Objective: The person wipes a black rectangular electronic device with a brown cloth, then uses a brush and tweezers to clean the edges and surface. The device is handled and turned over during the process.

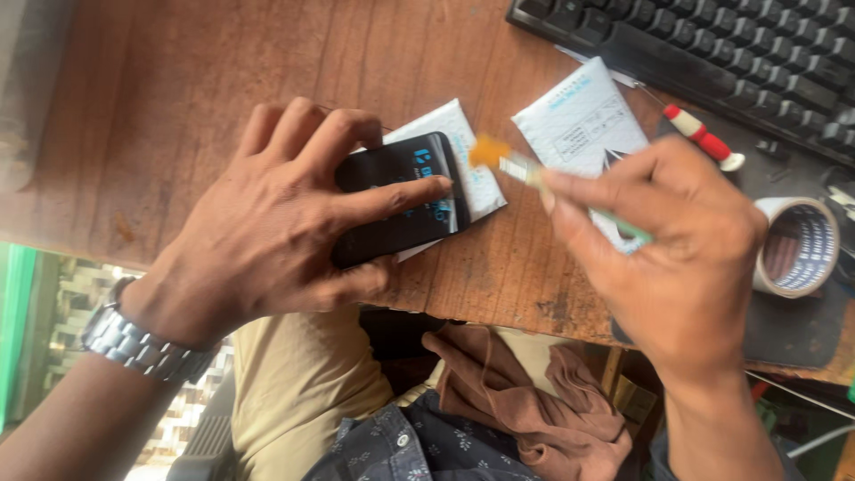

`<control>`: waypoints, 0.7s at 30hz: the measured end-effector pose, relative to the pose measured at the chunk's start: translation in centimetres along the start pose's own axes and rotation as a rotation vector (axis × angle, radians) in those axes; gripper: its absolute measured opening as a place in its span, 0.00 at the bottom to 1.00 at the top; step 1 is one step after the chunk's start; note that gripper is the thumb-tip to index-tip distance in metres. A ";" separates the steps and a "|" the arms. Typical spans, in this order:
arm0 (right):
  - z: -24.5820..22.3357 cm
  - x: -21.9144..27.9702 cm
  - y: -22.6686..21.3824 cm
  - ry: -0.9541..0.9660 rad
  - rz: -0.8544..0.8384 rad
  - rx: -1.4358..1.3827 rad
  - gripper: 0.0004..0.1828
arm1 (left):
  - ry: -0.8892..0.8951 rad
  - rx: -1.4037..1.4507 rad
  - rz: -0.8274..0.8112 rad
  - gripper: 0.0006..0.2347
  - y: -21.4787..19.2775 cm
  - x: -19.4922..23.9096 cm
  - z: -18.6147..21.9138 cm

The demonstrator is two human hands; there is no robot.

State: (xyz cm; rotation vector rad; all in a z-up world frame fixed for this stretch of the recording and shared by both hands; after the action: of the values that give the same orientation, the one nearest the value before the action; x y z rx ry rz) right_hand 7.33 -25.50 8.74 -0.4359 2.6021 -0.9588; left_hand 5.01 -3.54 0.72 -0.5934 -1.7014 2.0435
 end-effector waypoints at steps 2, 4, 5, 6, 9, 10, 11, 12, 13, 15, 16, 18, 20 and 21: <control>0.3 0.6 0.7 0.098 -0.004 -0.022 0.13 | 0.002 0.002 0.025 0.29 0.1 0.0 0.1; 0.6 0.9 1.4 0.081 0.013 0.041 0.14 | 0.006 -0.004 0.030 0.30 0.1 0.0 0.1; 0.6 0.8 1.9 0.013 0.030 0.111 0.14 | 0.010 -0.006 0.034 0.30 0.0 0.0 0.1; 0.6 0.8 2.1 -0.053 0.046 0.183 0.15 | 0.004 0.000 0.032 0.30 0.0 0.0 0.2; 1.3 0.9 1.2 -0.104 0.163 0.166 0.13 | 0.003 0.009 0.039 0.31 0.0 -0.3 0.3; 1.3 1.0 0.7 -0.117 0.190 0.157 0.11 | 0.007 0.001 0.038 0.31 0.0 -0.2 0.2; 1.3 1.0 -0.2 -0.129 0.218 0.147 0.09 | 0.012 -0.006 0.037 0.31 0.0 0.0 0.2; 1.2 1.3 -0.7 -0.114 0.241 0.131 0.08 | 0.010 0.001 0.035 0.31 0.0 0.1 0.1; 1.2 1.6 -1.3 -0.099 0.264 0.114 0.08 | 0.008 0.008 0.032 0.31 0.0 0.2 0.0; 1.4 2.6 -2.4 -0.005 0.306 0.075 0.08 | 0.006 0.017 0.038 0.31 0.1 0.1 0.0; 1.7 3.2 -2.7 0.048 0.332 0.050 0.08 | 0.003 0.018 0.040 0.31 0.2 0.1 0.0; 2.5 4.5 -3.3 0.174 0.399 -0.024 0.08 | -0.001 0.011 0.051 0.30 0.2 0.1 0.1; 2.8 5.6 -3.3 0.169 0.433 -0.111 0.08 | -0.002 -0.007 0.071 0.30 0.0 0.0 0.3; 3.0 6.1 -3.1 0.169 0.452 -0.162 0.08 | -0.011 0.000 0.063 0.31 -0.1 0.0 0.3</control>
State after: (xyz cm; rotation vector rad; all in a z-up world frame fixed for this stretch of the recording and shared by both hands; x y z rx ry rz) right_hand 3.64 -31.83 7.43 0.2037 2.7609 -0.6569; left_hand 4.81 -3.75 0.83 -0.6448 -1.7092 2.0940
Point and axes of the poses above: each hand's wrist, its own x-axis away from the middle knuckle, its own y-axis out of the palm, z = x × y, the point moved 6 cm from there along -x, towards the middle knuckle, and after that the axes turned 6 degrees about -x, right-handed, at the moved point
